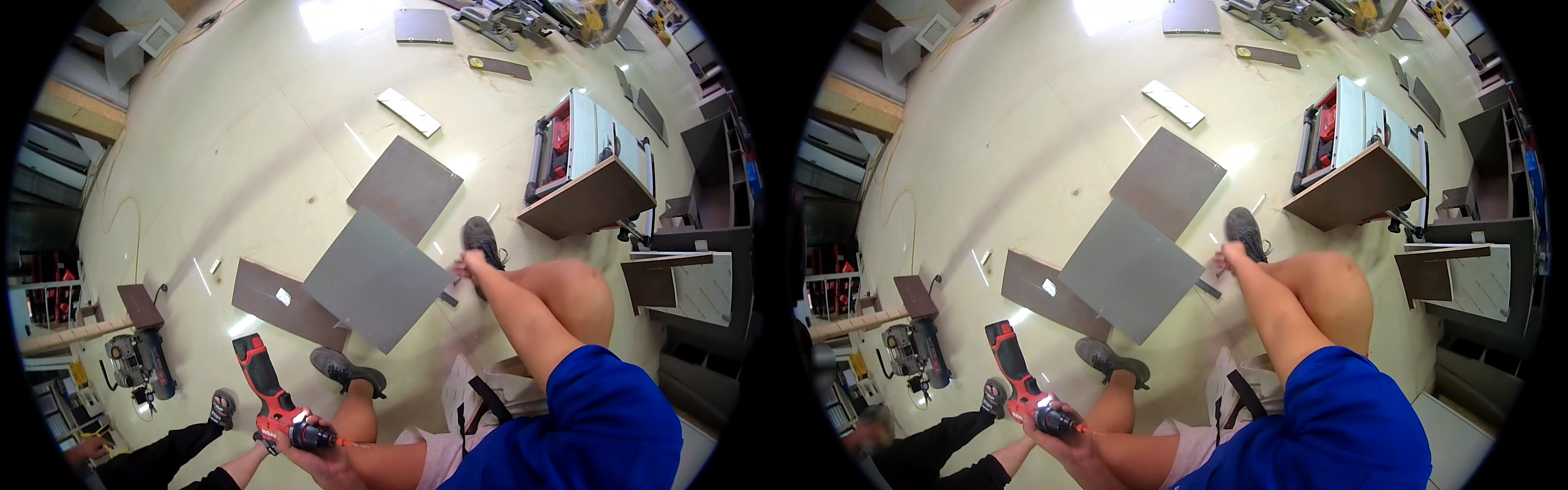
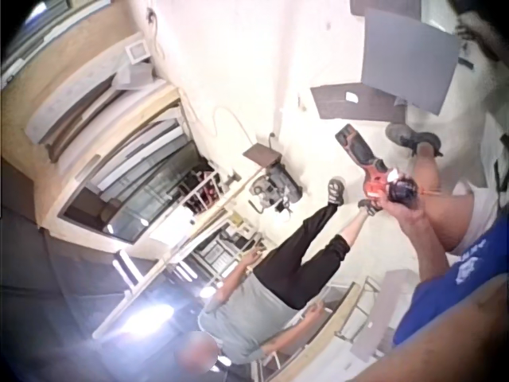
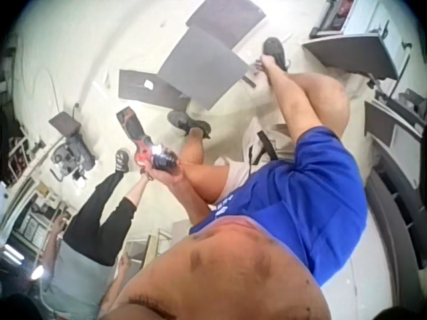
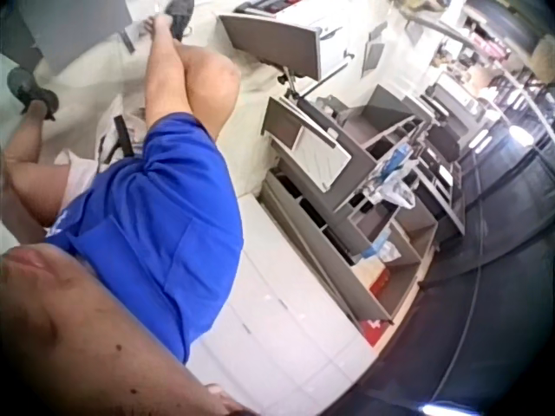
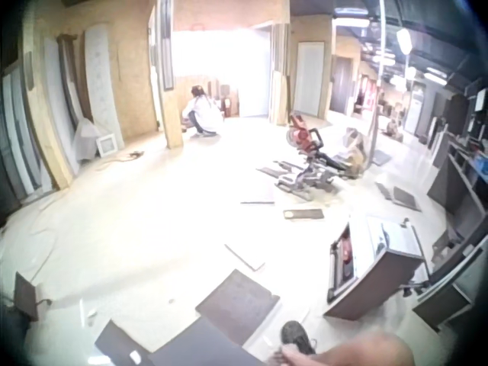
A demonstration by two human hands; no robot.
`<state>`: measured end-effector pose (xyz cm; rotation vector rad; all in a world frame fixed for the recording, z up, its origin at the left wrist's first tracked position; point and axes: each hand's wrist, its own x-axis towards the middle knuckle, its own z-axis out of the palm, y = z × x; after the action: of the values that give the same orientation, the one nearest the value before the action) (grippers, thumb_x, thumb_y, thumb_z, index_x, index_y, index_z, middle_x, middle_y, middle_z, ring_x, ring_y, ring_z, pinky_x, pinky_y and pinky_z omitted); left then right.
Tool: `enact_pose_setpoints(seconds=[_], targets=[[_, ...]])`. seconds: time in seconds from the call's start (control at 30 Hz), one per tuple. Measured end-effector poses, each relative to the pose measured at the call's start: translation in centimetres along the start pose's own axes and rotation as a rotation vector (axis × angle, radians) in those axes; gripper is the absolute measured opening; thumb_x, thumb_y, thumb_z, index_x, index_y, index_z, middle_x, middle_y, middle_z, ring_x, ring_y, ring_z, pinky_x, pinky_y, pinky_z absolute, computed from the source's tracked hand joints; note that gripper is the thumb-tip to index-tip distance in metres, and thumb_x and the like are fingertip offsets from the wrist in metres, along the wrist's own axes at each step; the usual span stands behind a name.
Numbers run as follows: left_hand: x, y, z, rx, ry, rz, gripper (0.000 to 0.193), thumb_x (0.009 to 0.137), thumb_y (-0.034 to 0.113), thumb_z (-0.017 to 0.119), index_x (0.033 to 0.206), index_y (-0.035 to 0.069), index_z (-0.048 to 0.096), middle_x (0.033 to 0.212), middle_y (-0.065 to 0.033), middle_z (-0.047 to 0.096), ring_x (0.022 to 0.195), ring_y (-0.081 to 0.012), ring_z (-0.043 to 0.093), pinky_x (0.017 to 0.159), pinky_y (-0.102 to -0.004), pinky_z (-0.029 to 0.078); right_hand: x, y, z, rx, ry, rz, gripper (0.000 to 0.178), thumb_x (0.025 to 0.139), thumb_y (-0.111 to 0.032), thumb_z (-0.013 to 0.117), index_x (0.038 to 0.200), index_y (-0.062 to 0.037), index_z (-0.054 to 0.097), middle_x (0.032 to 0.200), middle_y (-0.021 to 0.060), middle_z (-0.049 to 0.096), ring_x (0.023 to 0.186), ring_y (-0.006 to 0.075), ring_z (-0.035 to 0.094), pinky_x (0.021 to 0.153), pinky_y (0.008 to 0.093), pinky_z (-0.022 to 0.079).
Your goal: The person sits on the floor and uses a cordless drill to fasten screws into flat-pack wooden panels. They align the pieces, drill them together, and assemble a small cabinet-like structure.
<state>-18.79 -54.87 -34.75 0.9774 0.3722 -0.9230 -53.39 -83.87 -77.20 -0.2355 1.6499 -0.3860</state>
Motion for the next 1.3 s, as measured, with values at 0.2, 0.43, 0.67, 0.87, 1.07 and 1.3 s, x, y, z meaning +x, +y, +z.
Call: enact_pose_setpoints(seconds=[0.2,0.43,0.67,0.87,1.07,1.3], targets=[[3.9,-3.1,0.0,0.045,-0.292,-0.14,0.056,0.091,0.049,0.064,0.121,0.003,0.049,0.1,-0.009,0.056,0.096,-0.0242,0.064,0.082,-0.0428,0.061,7.1,-13.8,0.1,-0.682,0.257,-0.537,0.037,0.082,-0.024,0.066,0.111,-0.0025,0.063,0.1,0.0173,0.071,0.088,0.0288,0.07,0.073,0.0417,0.056],[10.5,-14.0,1.7,0.213,-0.102,-0.144,0.068,0.085,0.054,0.069,0.13,0.007,0.047,0.11,-0.0128,0.057,0.092,-0.0232,0.066,0.079,-0.0395,0.06,9.9,-24.0,4.7,-1.138,0.361,-0.579,0.057,0.078,-0.03,0.069,0.123,0.0011,0.056,0.122,0.0273,0.061,0.118,0.038,0.059,0.1,0.0439,0.05],[12.9,-16.7,0.4,0.29,0.016,-0.167,0.075,0.085,0.05,0.07,0.139,0.007,0.042,0.119,-0.0152,0.055,0.096,-0.0232,0.065,0.086,-0.04,0.058,10.0,-22.3,5.3,-1.17,0.239,-0.681,0.048,0.084,-0.028,0.064,0.12,0.0027,0.055,0.121,0.0268,0.06,0.114,0.0396,0.059,0.099,0.047,0.05],[14.2,-17.7,-2.3,0.331,0.015,-0.199,0.077,0.085,0.053,0.069,0.138,0.004,0.042,0.124,-0.0149,0.055,0.102,-0.024,0.063,0.092,-0.0418,0.055,9.4,-24.7,6.0,-1.147,0.332,-0.487,0.052,0.086,-0.039,0.061,0.12,-0.0005,0.059,0.119,0.0229,0.064,0.112,0.037,0.063,0.095,0.0468,0.053],[14.5,-18.3,-2.1,0.369,-0.001,-0.198,0.08,0.084,0.057,0.068,0.138,0.004,0.042,0.123,-0.014,0.055,0.105,-0.0243,0.062,0.096,-0.0422,0.053,10.1,-24.9,5.9,-1.183,0.322,-0.452,0.063,0.081,-0.052,0.061,0.117,-0.0007,0.066,0.123,0.0216,0.064,0.113,0.0365,0.063,0.095,0.0447,0.053],[14.8,-18.7,-2.9,0.386,-0.085,-0.21,0.08,0.083,0.06,0.068,0.136,0.004,0.044,0.12,-0.0132,0.057,0.105,-0.0247,0.062,0.096,-0.0422,0.053,12.8,-26.0,2.7,-0.922,0.068,-0.543,0.062,0.075,-0.052,0.073,0.108,-0.0004,0.068,0.109,0.0186,0.069,0.104,0.0304,0.066,0.09,0.0416,0.053]])
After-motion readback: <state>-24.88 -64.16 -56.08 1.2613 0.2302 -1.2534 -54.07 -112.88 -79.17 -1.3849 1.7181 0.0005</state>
